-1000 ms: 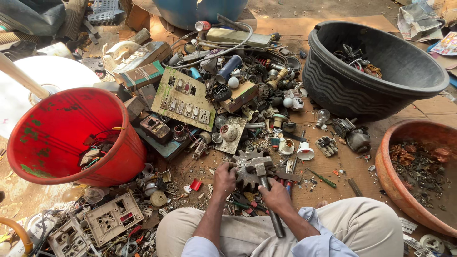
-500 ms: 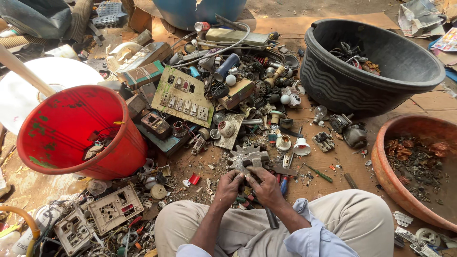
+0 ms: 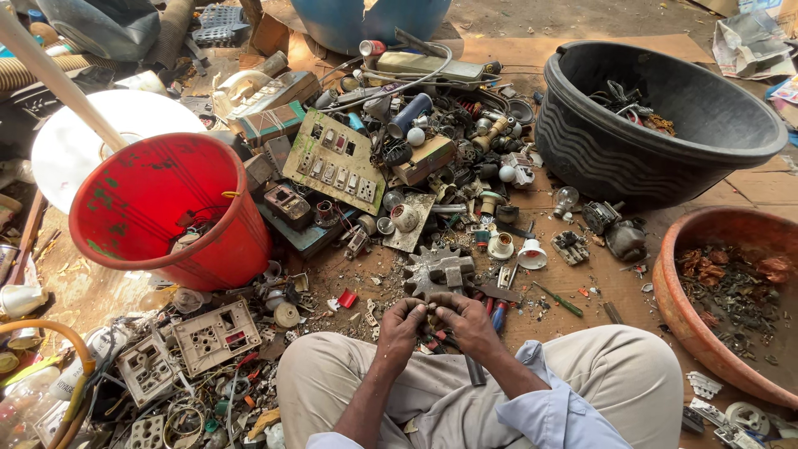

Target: The person sits on the ground surrounded by electronic waste and uses a hammer to break apart a small white plastic component. They repeatedly strike the object against a metal gear to separate its parts.

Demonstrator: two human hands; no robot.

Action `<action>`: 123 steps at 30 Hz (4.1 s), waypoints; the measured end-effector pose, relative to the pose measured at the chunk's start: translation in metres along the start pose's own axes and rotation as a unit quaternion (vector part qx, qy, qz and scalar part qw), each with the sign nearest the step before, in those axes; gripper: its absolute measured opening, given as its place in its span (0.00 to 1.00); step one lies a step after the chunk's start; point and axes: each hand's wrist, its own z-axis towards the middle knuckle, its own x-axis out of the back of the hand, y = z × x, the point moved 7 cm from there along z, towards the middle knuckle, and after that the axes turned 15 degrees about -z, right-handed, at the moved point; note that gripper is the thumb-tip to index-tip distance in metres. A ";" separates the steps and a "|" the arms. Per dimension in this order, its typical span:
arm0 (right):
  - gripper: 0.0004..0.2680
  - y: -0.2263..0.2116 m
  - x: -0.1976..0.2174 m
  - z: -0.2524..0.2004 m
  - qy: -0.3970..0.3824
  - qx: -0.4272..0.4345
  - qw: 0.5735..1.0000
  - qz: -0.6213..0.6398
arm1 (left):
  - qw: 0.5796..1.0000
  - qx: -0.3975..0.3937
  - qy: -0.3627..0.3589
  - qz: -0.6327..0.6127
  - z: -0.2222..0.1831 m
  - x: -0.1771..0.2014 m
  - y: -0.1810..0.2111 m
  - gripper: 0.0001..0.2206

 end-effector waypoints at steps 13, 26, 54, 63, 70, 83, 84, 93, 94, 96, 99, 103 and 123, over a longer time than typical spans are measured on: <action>0.07 0.029 0.005 0.005 0.052 0.029 0.997 -0.043 | 0.999 0.030 -0.021 0.013 0.005 -0.002 -0.014 0.08; 0.07 0.020 0.001 0.009 0.028 -0.055 0.998 -0.014 | 0.996 0.049 0.013 0.071 0.006 -0.004 -0.004 0.09; 0.06 0.040 0.002 0.016 0.032 -0.057 0.994 0.086 | 0.979 -0.043 0.023 0.200 0.007 -0.002 -0.001 0.17; 0.07 0.042 0.001 0.016 0.039 -0.064 0.994 0.079 | 0.986 -0.053 0.003 0.159 0.007 -0.006 0.003 0.12; 0.07 0.038 0.000 0.015 0.047 -0.070 0.994 0.066 | 0.994 0.005 0.037 0.099 0.010 -0.001 -0.006 0.13; 0.07 0.038 0.000 0.016 0.052 -0.050 0.996 0.057 | 0.998 0.018 0.001 0.062 0.013 0.002 -0.012 0.14; 0.07 0.037 0.000 0.016 0.047 -0.052 0.995 0.066 | 0.997 0.002 -0.024 0.080 0.012 0.000 -0.010 0.12; 0.06 0.042 -0.002 0.020 0.048 -0.017 0.998 0.024 | 0.995 0.033 0.021 0.089 0.013 -0.001 -0.011 0.20; 0.06 0.039 -0.002 0.019 0.049 -0.009 0.999 0.010 | 0.995 0.043 0.030 0.080 0.012 -0.001 -0.010 0.20; 0.06 0.040 -0.002 0.018 0.053 -0.033 0.997 0.040 | 0.995 0.062 0.048 0.061 0.009 -0.003 -0.008 0.18; 0.05 0.039 0.000 0.017 0.062 -0.035 0.997 0.033 | 0.999 0.046 0.014 -0.007 0.008 -0.008 -0.003 0.12; 0.05 0.049 -0.002 0.021 0.055 -0.026 0.998 0.032 | 0.999 0.014 -0.001 0.047 0.014 -0.002 -0.012 0.15; 0.08 0.067 -0.008 0.030 -0.057 -0.109 0.878 0.463 | 0.980 0.081 0.123 -0.136 0.025 0.032 -0.027 0.11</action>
